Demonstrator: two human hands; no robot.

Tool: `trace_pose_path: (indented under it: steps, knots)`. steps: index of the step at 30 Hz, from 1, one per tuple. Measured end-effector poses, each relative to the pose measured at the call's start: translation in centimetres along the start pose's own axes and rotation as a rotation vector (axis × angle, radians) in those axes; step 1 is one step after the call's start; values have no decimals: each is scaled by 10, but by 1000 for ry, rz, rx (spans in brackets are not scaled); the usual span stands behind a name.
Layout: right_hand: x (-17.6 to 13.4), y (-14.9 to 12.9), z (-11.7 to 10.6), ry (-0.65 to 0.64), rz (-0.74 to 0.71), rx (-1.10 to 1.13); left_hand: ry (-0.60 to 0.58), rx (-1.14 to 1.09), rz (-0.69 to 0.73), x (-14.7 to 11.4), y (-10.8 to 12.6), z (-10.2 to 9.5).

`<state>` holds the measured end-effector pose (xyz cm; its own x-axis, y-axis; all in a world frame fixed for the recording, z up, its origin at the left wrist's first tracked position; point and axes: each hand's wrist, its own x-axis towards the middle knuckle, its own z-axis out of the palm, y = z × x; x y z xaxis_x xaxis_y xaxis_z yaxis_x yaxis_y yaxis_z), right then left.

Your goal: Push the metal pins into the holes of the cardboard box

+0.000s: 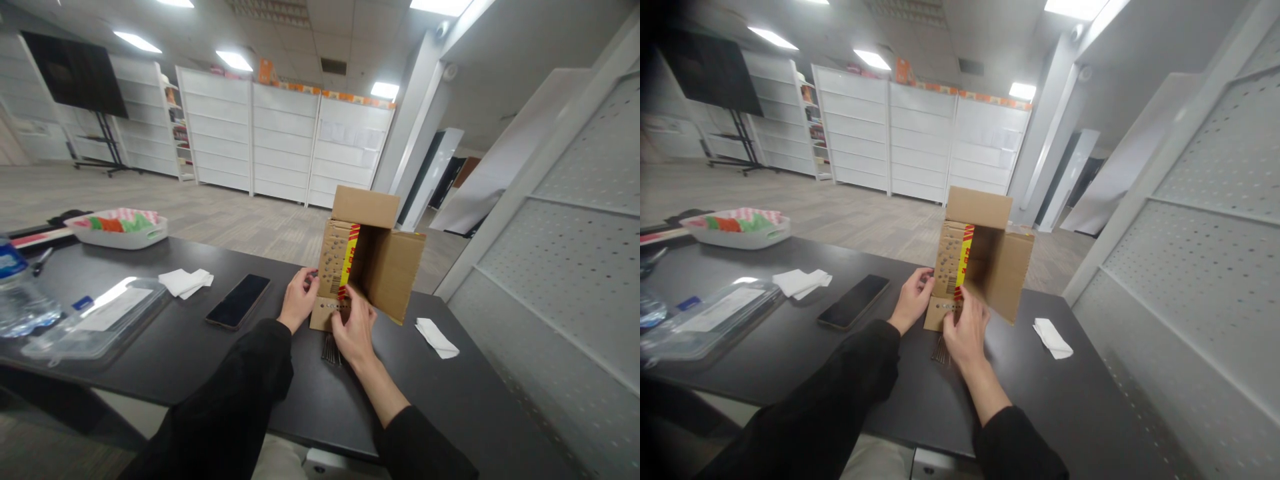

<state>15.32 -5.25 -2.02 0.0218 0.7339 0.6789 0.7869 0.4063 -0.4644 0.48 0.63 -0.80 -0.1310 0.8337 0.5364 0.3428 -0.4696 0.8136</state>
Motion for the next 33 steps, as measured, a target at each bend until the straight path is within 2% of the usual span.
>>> trace_pose_path:
  steps: [12, 20, 29, 33]
  knots:
    - [-1, -3, -3, 94, -28, 90, 22, 11, 28, -2, 3, 1]
    - [-3, -11, -7, 135, -121, 125, 8, 58, 141, -9, 13, 2]
    - [-6, -16, -11, 133, -231, 149, 15, 96, 77, -13, 21, -1]
    - [-6, -17, -11, 126, -270, 150, 6, 119, 102, -13, 22, -4]
